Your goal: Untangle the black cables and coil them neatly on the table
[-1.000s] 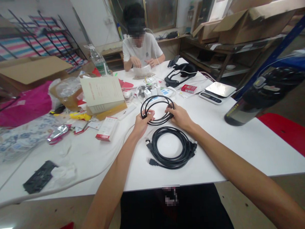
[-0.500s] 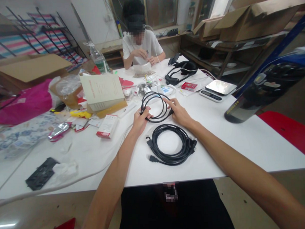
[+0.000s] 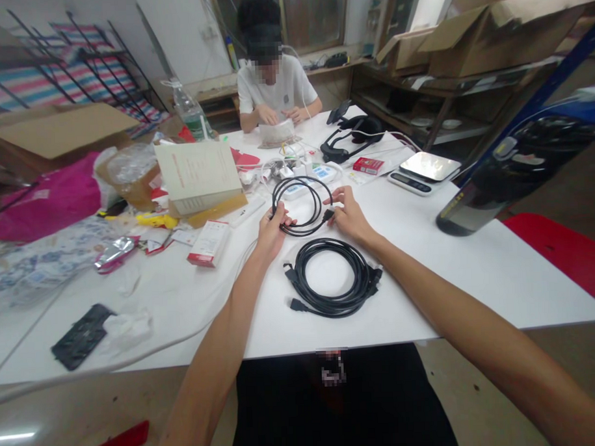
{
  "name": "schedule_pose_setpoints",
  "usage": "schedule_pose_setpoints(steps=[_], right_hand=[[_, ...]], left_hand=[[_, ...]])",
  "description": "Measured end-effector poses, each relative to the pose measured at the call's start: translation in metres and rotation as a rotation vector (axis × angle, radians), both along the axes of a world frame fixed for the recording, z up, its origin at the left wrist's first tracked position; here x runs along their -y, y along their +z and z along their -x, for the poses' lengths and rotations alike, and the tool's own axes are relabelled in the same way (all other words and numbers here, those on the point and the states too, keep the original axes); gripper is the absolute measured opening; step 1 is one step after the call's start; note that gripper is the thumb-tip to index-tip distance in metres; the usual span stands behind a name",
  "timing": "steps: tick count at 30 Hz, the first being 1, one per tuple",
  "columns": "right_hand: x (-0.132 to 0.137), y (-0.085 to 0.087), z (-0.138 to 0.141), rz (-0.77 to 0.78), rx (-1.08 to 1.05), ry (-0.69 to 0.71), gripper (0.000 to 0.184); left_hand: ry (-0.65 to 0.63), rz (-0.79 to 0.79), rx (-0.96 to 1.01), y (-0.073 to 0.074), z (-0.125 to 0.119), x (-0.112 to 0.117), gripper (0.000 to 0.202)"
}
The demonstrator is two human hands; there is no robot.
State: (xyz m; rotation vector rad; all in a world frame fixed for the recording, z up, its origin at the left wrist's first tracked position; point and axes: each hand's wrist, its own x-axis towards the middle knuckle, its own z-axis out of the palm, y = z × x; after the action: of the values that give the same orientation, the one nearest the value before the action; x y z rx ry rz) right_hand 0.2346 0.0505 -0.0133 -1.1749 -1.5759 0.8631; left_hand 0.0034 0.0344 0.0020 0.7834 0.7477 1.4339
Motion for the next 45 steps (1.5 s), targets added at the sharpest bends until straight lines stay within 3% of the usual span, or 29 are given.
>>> schedule_pose_setpoints(steps=[3,5,10,18,31,40,45], right_hand=[[0.001,0.004,0.002,0.121,-0.116,0.035,0.034],[0.001,0.008,0.003,0.178,-0.177,0.06,0.036],[0.006,0.017,0.006,0.278,-0.284,0.073,0.071],[0.006,0.013,0.008,0.279,-0.251,0.114,0.102],[0.002,0.008,0.006,0.101,-0.044,0.166,0.051],[0.011,0.015,0.011,0.005,-0.053,0.09,0.06],[0.011,0.015,0.011,0.054,-0.121,0.028,0.061]], left_hand=[[-0.007,0.016,0.03,0.002,0.001,0.0,0.049],[-0.007,0.025,0.043,0.002,0.001,0.0,0.048],[-0.02,0.047,0.07,0.001,0.002,-0.001,0.048],[-0.046,0.052,0.072,0.006,0.001,0.001,0.044],[-0.242,-0.081,-0.068,0.01,0.002,0.011,0.039],[-0.146,-0.041,-0.13,0.008,-0.005,0.012,0.04],[-0.135,-0.089,-0.177,0.003,-0.006,0.01,0.051]])
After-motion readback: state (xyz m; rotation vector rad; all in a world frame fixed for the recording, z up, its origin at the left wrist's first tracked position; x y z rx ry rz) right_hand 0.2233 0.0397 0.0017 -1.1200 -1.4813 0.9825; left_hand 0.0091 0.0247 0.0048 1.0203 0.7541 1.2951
